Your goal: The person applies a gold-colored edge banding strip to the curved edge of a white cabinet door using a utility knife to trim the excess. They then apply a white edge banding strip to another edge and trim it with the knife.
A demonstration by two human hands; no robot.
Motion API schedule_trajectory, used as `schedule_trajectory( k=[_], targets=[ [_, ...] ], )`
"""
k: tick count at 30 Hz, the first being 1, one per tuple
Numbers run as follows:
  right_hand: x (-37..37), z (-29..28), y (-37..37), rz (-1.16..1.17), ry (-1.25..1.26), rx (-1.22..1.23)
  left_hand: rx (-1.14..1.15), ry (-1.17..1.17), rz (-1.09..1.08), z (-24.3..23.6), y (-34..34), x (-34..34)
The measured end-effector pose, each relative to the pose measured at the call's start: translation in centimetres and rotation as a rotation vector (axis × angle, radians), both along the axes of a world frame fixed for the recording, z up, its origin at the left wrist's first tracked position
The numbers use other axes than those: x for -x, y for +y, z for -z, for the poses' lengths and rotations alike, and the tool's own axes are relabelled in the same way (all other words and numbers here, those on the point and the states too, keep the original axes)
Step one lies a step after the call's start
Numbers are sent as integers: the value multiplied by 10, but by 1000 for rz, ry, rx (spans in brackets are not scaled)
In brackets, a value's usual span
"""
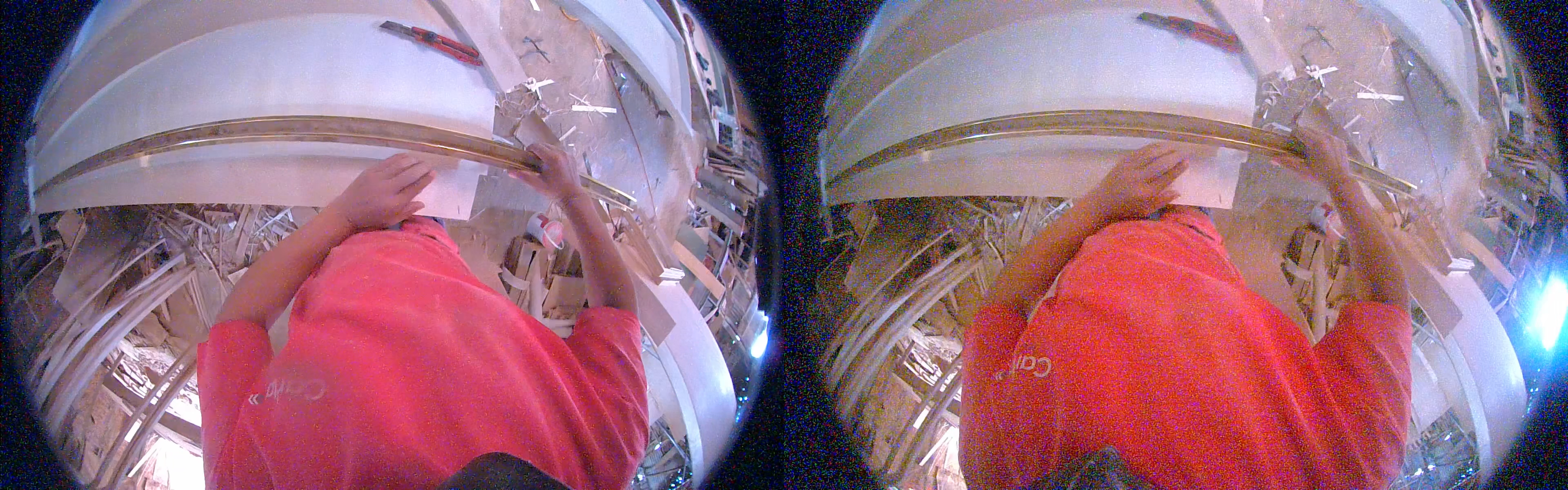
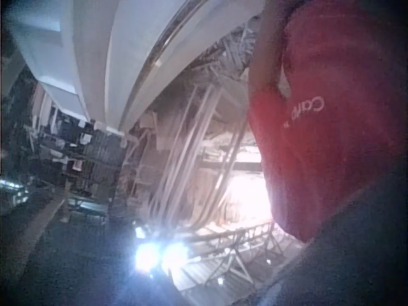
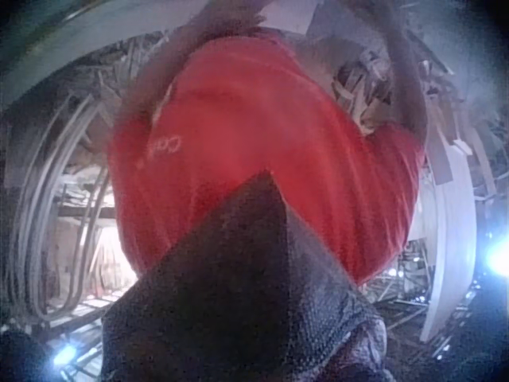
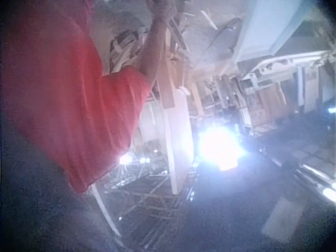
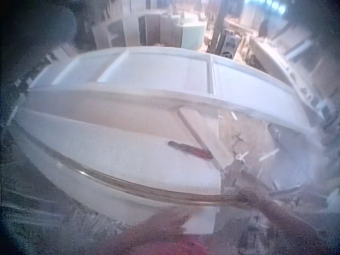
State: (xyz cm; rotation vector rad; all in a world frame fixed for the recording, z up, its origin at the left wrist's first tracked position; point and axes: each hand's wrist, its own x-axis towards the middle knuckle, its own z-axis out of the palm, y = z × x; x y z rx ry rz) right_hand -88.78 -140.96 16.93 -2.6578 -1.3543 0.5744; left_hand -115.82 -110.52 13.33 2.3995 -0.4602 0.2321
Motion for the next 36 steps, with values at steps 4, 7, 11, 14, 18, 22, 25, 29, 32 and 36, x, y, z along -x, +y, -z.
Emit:
schedule_trajectory(
  k=[4,7,11,14,18,22,25,29,32,36],
  targets=[
    [0,7,-2,21,39,19,22,39,124,2,-19,-15],
    [3,9,-1,33,57,56,-29,110,144,2,-28,-22],
    [5,21,-5,-2,-9,22,-5,129,127,4,-36,-25],
    [-1,33,-11,-36,-37,30,34,166,123,11,-41,-26],
    [-1,35,-7,16,33,167,66,165,103,29,-48,-22],
    [13,12,6,-42,106,-151,154,179,58,45,-54,-20],
    [25,-10,11,-106,134,-217,142,76,37,51,-59,-25],
    [29,-18,22,-80,-32,-166,80,42,81,54,-56,-25],
    [29,-8,20,-92,-28,-252,14,-52,97,54,-51,-24],
    [20,22,-2,-6,87,-290,-33,-96,90,50,-48,-23]
  ],
)
